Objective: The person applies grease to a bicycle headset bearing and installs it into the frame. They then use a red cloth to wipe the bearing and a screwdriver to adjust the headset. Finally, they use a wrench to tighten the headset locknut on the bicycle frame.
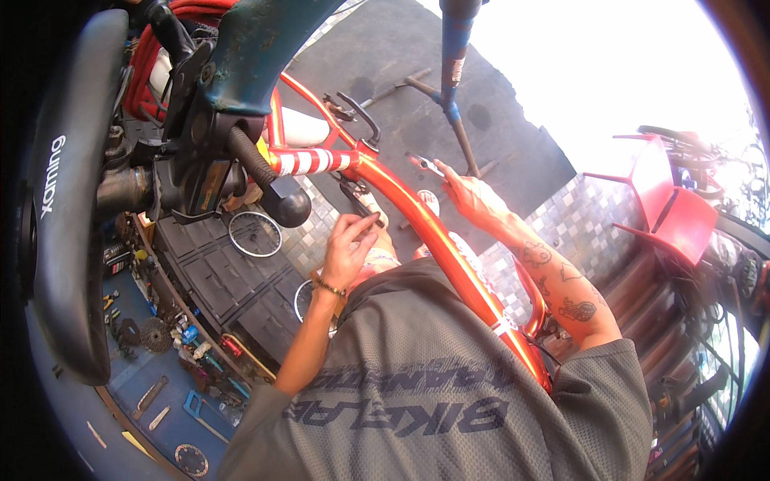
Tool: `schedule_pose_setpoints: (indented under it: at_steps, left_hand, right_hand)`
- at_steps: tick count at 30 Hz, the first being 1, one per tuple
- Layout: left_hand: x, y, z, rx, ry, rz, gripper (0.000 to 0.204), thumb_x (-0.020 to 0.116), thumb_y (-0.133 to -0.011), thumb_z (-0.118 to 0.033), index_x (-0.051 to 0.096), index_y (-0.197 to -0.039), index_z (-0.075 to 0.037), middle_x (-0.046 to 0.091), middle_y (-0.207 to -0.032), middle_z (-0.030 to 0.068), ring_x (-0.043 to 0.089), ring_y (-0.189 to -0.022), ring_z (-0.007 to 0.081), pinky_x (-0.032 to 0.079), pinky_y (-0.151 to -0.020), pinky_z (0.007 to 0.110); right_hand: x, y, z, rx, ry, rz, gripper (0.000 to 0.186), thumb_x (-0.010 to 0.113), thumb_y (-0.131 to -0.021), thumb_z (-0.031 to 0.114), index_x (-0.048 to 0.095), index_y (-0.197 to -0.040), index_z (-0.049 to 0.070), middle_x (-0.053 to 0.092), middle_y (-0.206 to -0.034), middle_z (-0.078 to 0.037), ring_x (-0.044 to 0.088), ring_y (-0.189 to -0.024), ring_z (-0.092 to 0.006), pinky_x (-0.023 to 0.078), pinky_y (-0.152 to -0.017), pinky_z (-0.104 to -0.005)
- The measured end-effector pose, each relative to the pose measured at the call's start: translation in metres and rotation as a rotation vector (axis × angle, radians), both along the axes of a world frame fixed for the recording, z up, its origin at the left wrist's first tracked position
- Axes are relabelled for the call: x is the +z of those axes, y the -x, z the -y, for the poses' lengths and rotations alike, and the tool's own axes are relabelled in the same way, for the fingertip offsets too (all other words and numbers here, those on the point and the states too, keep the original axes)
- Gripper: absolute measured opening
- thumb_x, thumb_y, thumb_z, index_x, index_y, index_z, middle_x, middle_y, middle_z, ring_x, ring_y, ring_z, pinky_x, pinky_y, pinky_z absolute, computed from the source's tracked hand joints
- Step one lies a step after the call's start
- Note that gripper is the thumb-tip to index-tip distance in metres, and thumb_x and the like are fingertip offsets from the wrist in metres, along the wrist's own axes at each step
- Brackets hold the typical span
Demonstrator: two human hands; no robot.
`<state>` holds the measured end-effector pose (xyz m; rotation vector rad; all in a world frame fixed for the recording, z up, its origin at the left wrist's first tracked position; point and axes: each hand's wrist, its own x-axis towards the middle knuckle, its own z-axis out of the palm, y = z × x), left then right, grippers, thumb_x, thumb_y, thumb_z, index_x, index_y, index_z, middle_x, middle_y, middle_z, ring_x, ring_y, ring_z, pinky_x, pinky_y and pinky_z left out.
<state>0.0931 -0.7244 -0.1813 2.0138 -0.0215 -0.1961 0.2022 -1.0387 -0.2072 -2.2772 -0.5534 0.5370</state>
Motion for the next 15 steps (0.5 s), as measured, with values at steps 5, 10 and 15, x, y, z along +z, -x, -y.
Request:
schedule_pose_setpoints:
  at_steps: [5, 10, 15]
  left_hand:
    - [-0.082, -0.053, -0.021, 0.323, 0.521, -0.493, 0.024, 0.061, -0.109, -0.026, 0.072, -0.113, -0.006, 0.070, -0.093, 0.0035, 0.068, -0.074, 0.0129, 0.059, -0.066, 0.028]
    - [-0.060, -0.108, -0.069, 0.842, 0.939, -0.283, 0.027, 0.057, -0.107, -0.024, 0.066, -0.121, -0.003, 0.071, -0.108, 0.0093, 0.069, -0.098, 0.0202, 0.059, -0.084, 0.040]
    - [0.013, -0.055, -0.065, 0.395, 0.730, -0.018, 0.031, 0.054, -0.109, -0.017, 0.067, -0.131, 0.001, 0.069, -0.128, 0.0117, 0.066, -0.114, 0.0181, 0.060, -0.089, 0.037]
  right_hand:
    - [-0.014, 0.001, 0.002, -0.008, -0.017, 0.011, 0.059, 0.056, -0.106, 0.017, 0.036, -0.161, 0.009, 0.071, -0.091, -0.026, 0.070, -0.085, -0.0448, 0.053, -0.076, -0.0529]
    - [-0.022, 0.007, 0.005, 0.016, 0.032, -0.029, 0.058, 0.056, -0.106, 0.017, 0.037, -0.160, 0.009, 0.071, -0.090, -0.025, 0.070, -0.085, -0.0450, 0.053, -0.075, -0.0538]
    - [-0.019, 0.015, 0.003, 0.009, 0.028, -0.089, 0.056, 0.056, -0.105, 0.016, 0.039, -0.158, 0.008, 0.070, -0.087, -0.026, 0.069, -0.079, -0.0458, 0.052, -0.070, -0.0538]
